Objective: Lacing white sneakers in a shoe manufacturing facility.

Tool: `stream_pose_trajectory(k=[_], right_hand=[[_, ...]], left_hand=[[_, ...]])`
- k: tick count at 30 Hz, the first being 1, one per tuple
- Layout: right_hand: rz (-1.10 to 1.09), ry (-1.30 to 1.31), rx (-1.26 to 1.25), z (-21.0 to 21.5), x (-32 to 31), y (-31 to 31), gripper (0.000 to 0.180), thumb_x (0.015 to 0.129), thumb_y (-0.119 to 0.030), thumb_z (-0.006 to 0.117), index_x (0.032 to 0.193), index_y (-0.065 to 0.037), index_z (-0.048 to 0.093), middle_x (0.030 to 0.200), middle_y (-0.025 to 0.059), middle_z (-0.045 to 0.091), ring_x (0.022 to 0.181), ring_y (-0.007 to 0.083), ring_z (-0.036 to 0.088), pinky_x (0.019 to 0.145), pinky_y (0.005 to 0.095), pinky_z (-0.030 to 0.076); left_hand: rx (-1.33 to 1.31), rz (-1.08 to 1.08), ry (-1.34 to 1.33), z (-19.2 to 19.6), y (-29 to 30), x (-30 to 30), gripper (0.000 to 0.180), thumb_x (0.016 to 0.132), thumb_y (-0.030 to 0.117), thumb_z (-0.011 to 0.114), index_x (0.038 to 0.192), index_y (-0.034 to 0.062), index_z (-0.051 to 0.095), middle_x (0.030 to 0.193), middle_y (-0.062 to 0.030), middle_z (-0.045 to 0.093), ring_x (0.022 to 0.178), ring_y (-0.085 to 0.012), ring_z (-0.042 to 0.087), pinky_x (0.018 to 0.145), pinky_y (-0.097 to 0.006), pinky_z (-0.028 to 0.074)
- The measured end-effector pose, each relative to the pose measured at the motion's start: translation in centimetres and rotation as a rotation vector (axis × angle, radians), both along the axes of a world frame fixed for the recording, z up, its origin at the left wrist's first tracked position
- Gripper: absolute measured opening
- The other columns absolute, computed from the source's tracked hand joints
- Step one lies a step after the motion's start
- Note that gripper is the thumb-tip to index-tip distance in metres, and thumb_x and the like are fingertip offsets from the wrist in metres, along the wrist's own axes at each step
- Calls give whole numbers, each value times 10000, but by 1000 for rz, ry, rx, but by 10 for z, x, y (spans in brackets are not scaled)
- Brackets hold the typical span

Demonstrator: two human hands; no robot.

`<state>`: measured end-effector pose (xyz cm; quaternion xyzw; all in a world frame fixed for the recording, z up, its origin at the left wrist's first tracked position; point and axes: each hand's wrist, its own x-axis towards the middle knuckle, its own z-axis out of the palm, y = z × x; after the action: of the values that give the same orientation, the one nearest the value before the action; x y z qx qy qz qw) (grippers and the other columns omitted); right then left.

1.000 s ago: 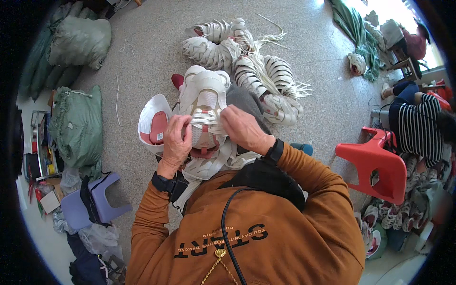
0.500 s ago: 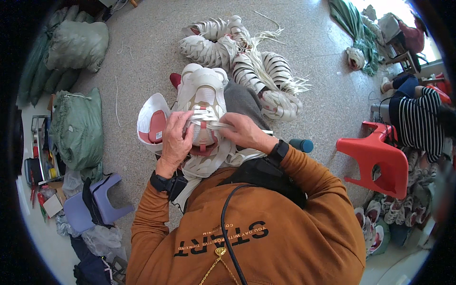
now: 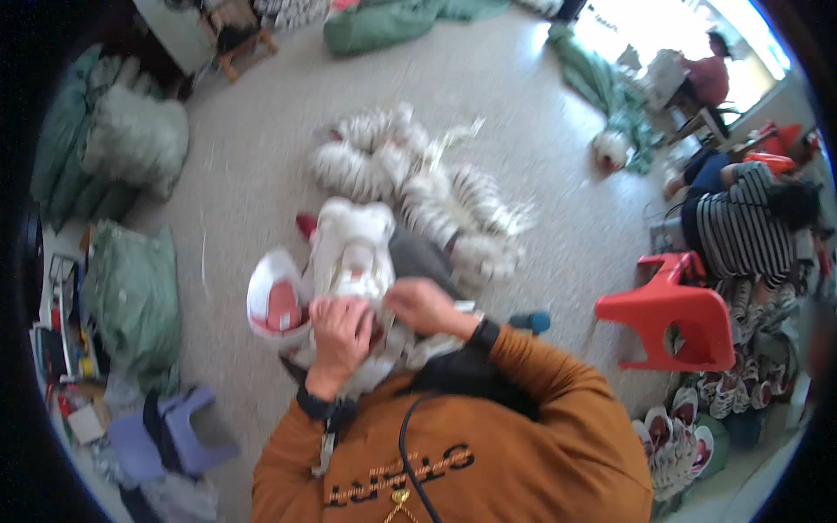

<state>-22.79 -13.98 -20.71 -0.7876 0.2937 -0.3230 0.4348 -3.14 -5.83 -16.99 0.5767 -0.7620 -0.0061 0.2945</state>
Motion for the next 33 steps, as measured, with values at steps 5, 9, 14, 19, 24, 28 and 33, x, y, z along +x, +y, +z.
stream_pose_trajectory(k=[5, 9, 14, 19, 24, 28, 33], right_hand=[[61, -16, 92, 30, 0, 9, 161, 907, -132, 655, 905, 28, 650, 858, 160, 598, 798, 332, 605, 708, 387, 491], [45, -66, 197, 44, -2, 8, 177, 907, -145, 654, 889, 28, 621, 873, 161, 585, 792, 339, 605, 693, 394, 490], [-29, 130, -80, 15, 12, 21, 185, 877, -160, 668, 917, 5, 593, 890, 178, 575, 819, 380, 607, 705, 436, 500], [-2, 120, -103, -6, 20, 14, 167, 829, -135, 665, 893, 1, 592, 897, 190, 581, 852, 403, 601, 734, 469, 504], [-49, 130, -191, -16, 25, 4, 149, 809, -150, 655, 777, -18, 593, 820, 195, 588, 791, 410, 596, 686, 480, 490], [-57, 214, -52, 11, 26, 10, 219, 809, -209, 700, 818, -23, 585, 850, 183, 586, 810, 402, 604, 698, 476, 486], [-100, 271, -16, 13, 28, 15, 255, 796, -216, 706, 825, -15, 553, 855, 178, 576, 802, 396, 595, 697, 467, 483]], left_hand=[[30, -108, -55, 4, -10, -8, 146, 861, 174, 653, 980, 89, 667, 870, -60, 569, 913, -260, 577, 965, -499, 381], [22, -113, -31, 0, -14, -6, 122, 876, 173, 640, 956, 84, 659, 877, -69, 604, 897, -272, 591, 951, -483, 380], [44, -24, 302, 5, -14, -3, 123, 919, 153, 598, 961, 61, 668, 921, -103, 674, 894, -296, 621, 920, -430, 383], [65, -2, 357, 16, -9, 0, 123, 925, 134, 586, 961, 59, 677, 942, -118, 671, 921, -310, 617, 897, -432, 414], [320, 111, 892, 6, -10, 3, 209, 960, 140, 553, 1011, -1, 699, 929, -190, 711, 848, -277, 683, 768, -355, 506], [311, 80, 868, 22, -9, 11, 182, 981, 123, 563, 1007, 6, 700, 887, -120, 673, 838, -199, 655, 770, -318, 497], [304, 23, 852, 21, 12, 19, 155, 990, 117, 589, 987, 6, 698, 908, -72, 637, 851, -176, 622, 767, -303, 487]])
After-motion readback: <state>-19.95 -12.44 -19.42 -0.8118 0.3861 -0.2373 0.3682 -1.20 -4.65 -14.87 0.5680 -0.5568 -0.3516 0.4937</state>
